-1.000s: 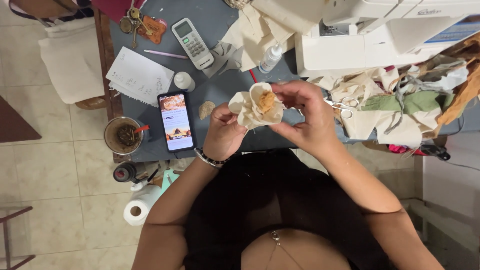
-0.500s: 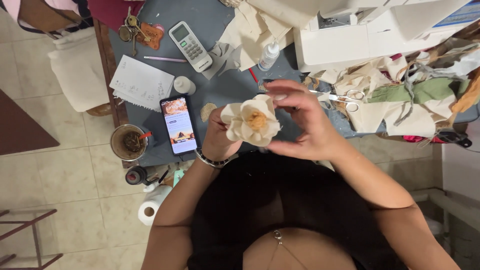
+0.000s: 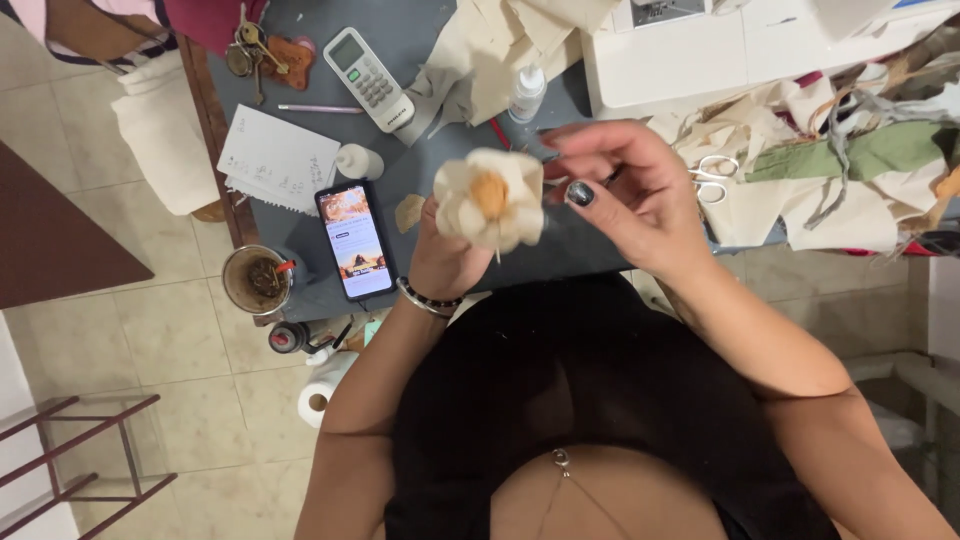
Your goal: Assembling a decorative flower from fabric petals and a central core at a workstation.
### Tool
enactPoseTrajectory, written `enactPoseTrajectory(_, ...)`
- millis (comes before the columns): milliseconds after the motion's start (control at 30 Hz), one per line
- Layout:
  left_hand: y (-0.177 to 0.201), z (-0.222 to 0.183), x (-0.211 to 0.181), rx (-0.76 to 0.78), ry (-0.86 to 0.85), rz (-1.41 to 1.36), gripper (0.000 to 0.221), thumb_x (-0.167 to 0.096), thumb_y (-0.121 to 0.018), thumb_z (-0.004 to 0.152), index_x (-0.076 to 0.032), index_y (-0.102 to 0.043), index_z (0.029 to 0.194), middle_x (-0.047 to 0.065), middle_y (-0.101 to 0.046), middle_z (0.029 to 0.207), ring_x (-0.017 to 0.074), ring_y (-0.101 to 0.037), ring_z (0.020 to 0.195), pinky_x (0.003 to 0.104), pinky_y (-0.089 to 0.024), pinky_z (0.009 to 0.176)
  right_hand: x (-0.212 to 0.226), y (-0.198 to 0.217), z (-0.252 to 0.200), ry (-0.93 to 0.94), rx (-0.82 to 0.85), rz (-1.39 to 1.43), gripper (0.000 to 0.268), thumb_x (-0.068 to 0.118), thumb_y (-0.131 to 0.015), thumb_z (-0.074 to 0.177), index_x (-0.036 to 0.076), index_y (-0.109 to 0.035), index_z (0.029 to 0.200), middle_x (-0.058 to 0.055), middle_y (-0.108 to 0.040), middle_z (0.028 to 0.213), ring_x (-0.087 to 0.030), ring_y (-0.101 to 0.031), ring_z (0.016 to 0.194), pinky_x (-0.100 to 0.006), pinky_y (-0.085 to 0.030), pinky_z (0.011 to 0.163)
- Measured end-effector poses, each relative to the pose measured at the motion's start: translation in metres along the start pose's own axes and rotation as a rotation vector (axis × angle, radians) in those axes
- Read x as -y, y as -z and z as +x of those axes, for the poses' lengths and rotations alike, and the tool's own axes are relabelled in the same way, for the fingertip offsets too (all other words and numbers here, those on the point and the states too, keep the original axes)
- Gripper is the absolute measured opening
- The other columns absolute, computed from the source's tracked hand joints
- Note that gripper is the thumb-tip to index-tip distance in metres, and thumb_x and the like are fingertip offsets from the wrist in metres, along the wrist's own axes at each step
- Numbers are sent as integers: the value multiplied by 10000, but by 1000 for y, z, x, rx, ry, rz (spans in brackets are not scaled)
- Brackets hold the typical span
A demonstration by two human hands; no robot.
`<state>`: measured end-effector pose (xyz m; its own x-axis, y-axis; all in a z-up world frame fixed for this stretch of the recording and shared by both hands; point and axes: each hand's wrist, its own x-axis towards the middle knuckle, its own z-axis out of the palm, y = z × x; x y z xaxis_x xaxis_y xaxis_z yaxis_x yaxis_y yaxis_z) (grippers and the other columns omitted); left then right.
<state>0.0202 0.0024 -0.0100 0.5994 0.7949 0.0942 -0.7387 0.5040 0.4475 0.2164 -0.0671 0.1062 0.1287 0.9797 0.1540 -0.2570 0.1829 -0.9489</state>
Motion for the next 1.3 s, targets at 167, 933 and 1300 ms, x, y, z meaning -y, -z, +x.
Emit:
enactPoseTrajectory(167, -14, 18, 20, -103, -37, 14, 341, -22, -738, 918, 56, -652, 1238, 228, -713, 1223, 395, -683, 1147, 571, -567, 980, 0, 10, -5, 627, -39, -698, 84, 55, -856, 869, 51, -822, 945, -100, -623, 859, -207, -577, 702, -351, -543, 655)
enactPoseTrajectory(933, -52, 31, 82, -277, -276, 312, 136, 146, -713, 813, 68, -616, 869, 121, -622, 678, 83, -595, 631, 245, -509, 529, 37, 41, -5, 983, 1, -1021, 62, 94, -767, 930, 55, -801, 895, -150, -774, 910, -299, -683, 666, -394, -556, 624)
enactPoseTrajectory(1300, -99, 38, 67, -311, -352, 351, 159, 156, -758, 742, 97, -648, 841, 137, -637, 636, 54, -578, 641, 228, -481, 502, 4, 61, -15, 293, -138, -434, 261, -54, -836, 850, -72, -616, 990, -116, -677, 756, -134, -636, 673, -353, -583, 691)
